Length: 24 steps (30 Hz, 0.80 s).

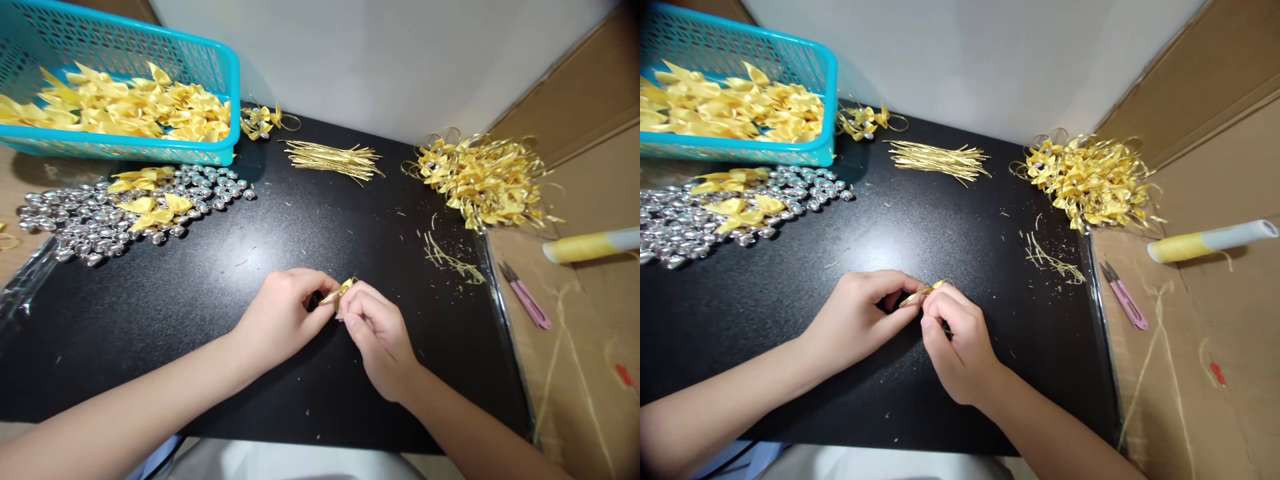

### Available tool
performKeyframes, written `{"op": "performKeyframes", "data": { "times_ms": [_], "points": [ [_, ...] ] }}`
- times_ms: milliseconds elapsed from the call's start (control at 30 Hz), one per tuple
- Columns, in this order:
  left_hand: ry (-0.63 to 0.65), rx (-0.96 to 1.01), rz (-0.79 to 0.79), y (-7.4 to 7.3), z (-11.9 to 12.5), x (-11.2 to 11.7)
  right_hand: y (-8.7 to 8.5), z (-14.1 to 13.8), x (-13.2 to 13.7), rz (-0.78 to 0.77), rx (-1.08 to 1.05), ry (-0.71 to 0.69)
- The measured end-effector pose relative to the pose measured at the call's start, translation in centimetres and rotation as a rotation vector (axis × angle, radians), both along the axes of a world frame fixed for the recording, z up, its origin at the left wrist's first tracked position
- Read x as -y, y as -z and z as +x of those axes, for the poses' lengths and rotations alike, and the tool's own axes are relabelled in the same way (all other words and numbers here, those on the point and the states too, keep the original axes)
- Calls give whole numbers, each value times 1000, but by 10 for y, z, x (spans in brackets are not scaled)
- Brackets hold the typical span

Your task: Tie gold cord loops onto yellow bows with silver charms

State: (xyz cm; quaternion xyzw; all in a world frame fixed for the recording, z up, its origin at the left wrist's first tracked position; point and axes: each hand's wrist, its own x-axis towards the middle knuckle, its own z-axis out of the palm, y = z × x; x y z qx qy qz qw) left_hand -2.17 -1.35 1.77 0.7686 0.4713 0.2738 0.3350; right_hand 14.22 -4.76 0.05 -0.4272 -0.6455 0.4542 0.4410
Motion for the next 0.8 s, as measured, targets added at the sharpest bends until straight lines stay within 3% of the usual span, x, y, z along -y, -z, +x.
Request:
{"op": "performKeyframes", "data": {
  "times_ms": [467, 800],
  "points": [
    [-18, 55, -183, -3, 0, -1, 3, 1, 0, 4, 23, -43],
    [29, 226, -556, -6, -7, -15, 1, 1, -3, -37, -36, -1]
  ]
}}
